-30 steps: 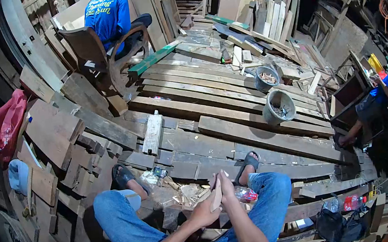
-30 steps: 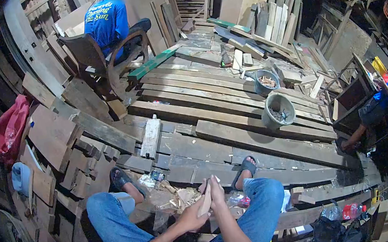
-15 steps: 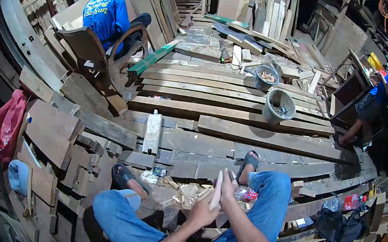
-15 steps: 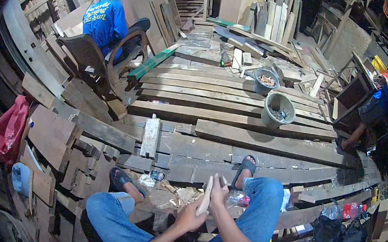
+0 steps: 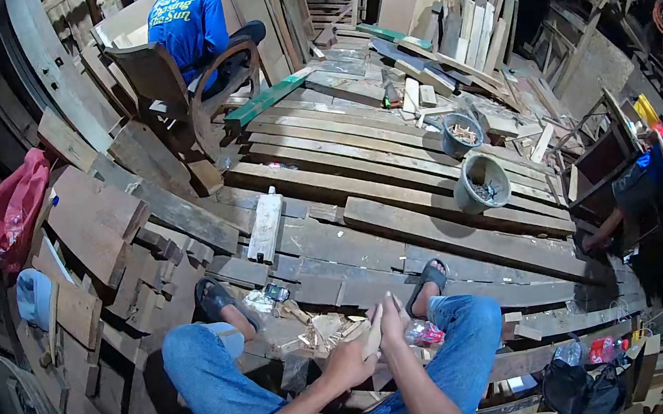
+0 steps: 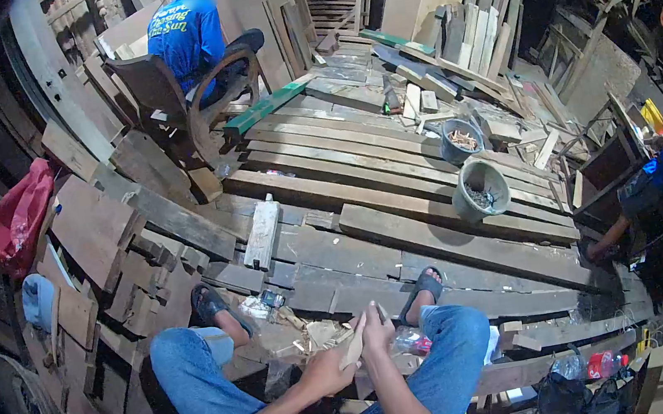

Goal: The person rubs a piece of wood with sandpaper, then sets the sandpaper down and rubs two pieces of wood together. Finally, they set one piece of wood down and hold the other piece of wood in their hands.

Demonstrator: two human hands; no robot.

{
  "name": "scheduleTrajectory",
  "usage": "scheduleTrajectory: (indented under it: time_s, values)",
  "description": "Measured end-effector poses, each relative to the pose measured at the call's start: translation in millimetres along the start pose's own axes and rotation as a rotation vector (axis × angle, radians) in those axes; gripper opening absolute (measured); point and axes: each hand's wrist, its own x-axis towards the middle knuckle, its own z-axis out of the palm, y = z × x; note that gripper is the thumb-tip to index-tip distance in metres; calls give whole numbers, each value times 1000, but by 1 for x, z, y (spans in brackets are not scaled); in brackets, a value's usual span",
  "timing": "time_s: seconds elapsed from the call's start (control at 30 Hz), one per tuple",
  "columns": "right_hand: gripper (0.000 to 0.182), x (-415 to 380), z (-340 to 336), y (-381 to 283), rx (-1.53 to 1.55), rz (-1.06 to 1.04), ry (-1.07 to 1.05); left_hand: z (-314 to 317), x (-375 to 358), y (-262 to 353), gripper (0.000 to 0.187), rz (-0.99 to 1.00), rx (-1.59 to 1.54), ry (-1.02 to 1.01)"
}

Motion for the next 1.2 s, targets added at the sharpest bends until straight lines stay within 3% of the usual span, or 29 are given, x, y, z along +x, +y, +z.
scheduleTrajectory:
  time_s: [0.07,0.17,0.2,0.33,0.43,0.57,0.6,0.7,0.73,0.87,0.97,1.1,1.2]
  values:
    - [30,-10,3,-9,-11,-39,-8,2,-1,0,46,-66,4,-54]
    - [41,4,4,-2,38,64,-53,1,-1,4,43,-109,-92,-68]
    - [51,6,-2,-7,137,258,-312,-1,1,5,41,-102,-140,-56]
    - [44,9,-7,-16,236,353,-563,-3,4,1,42,-96,-234,-41]
    - [39,2,10,-10,139,176,-153,0,5,-4,43,-93,-226,-32]
    - [29,5,5,2,-14,-182,18,7,2,-9,43,-126,-176,-36]
    - [25,5,1,1,-64,-189,69,7,0,-6,43,-130,-183,-19]
    - [25,30,-7,14,-225,-256,29,3,-3,6,43,-146,-194,-12]
    - [23,18,2,6,28,-118,-62,-1,-2,9,43,-155,-202,-26]
    - [37,0,8,-13,212,230,-273,2,1,1,43,-117,-230,-13]
    - [46,4,4,-9,46,153,-126,6,3,-9,49,-123,-239,-40]
    - [35,2,4,-16,-52,-331,92,-1,3,-4,55,-49,-132,-60]
    - [22,-15,12,-36,-12,-442,80,8,1,-10,57,23,-155,35]
